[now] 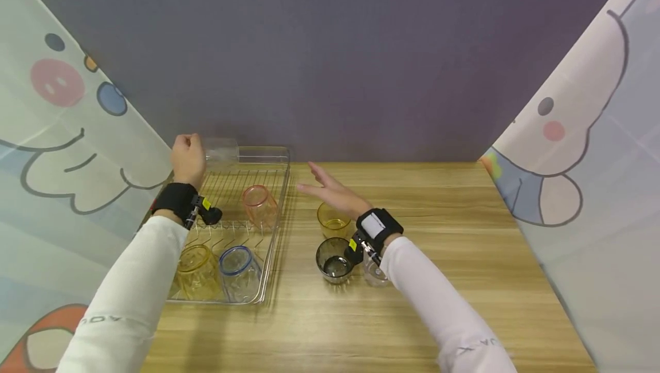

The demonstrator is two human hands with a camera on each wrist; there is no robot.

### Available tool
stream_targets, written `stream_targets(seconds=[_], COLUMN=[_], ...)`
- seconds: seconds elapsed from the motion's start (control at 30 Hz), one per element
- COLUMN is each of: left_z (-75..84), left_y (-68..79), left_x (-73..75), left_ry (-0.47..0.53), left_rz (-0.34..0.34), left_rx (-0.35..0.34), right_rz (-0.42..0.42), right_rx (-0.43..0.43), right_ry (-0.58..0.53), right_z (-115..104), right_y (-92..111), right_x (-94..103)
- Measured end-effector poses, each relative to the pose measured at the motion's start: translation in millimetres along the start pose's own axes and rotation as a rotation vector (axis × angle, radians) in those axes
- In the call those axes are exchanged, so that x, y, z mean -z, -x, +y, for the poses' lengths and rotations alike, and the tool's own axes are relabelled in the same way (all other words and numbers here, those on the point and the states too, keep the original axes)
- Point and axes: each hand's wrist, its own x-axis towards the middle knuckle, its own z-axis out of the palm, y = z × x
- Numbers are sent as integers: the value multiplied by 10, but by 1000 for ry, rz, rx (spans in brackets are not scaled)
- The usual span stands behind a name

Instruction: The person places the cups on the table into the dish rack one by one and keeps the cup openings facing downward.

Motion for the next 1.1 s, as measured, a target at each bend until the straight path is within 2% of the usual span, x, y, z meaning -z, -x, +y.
stream_targets(seconds=[0.1, 0.2, 0.37, 0.83, 1.1], left_z=[-63, -94, -127, -129, -137], left_y=[-9, 7, 42, 86, 114], left_x=[-23, -64, -114, -179, -203], left_ry=[-190, -328, -471, -672, -727], left_rz=[-20, -55, -131, -375, -431], left_rx=[-87, -143, -222, -294, -269], right_rz=[-14, -23, -34, -67, -62], right_rx=[-11, -21, -43, -72, -83], right_ry=[3, 10, 23, 20, 23], right_z=[9, 38, 78, 138, 133], right_y=[-26, -46, -59, -28, -3], right_x=[-40, -76, -125, -156, -199])
